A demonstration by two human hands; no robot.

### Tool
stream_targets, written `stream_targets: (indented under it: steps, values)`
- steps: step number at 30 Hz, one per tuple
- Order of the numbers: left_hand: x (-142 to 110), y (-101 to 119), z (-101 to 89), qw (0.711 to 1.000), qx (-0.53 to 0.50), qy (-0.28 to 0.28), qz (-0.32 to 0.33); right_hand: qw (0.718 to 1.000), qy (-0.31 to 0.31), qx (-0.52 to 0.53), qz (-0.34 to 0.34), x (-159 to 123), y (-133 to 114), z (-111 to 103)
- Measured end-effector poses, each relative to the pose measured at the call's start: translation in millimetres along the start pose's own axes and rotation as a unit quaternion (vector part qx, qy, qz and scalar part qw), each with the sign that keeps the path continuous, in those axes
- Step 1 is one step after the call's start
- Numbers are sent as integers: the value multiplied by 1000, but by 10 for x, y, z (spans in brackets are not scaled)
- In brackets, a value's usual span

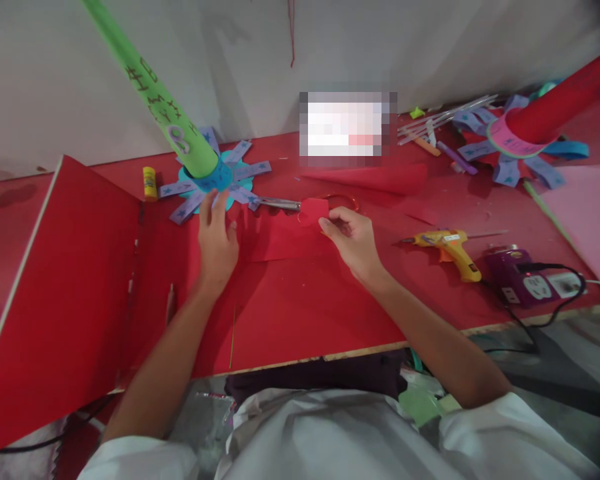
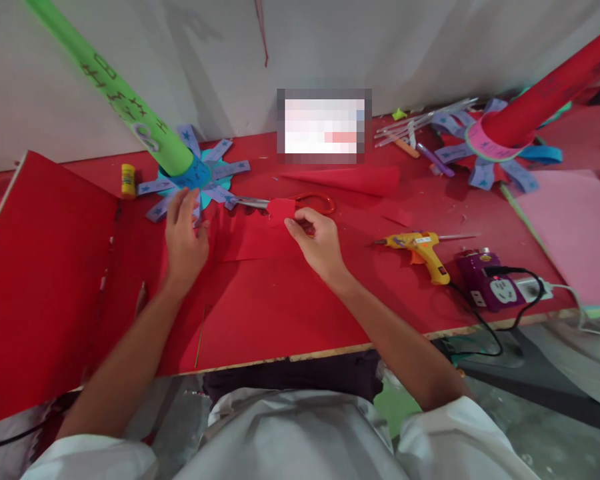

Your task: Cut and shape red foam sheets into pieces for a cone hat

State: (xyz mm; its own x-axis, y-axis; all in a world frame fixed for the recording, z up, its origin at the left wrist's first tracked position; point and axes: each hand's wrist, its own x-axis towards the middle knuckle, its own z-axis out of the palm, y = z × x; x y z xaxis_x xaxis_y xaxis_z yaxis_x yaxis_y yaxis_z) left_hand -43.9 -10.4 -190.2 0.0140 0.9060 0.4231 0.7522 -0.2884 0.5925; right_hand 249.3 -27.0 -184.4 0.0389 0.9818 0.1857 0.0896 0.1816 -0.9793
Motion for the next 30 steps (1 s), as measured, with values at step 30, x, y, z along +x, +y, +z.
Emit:
stream_targets:
  steps: [30]
  values:
    - [-361,768,241,971,-223,-86,-16,994,-104,13,30,-139,-58,155]
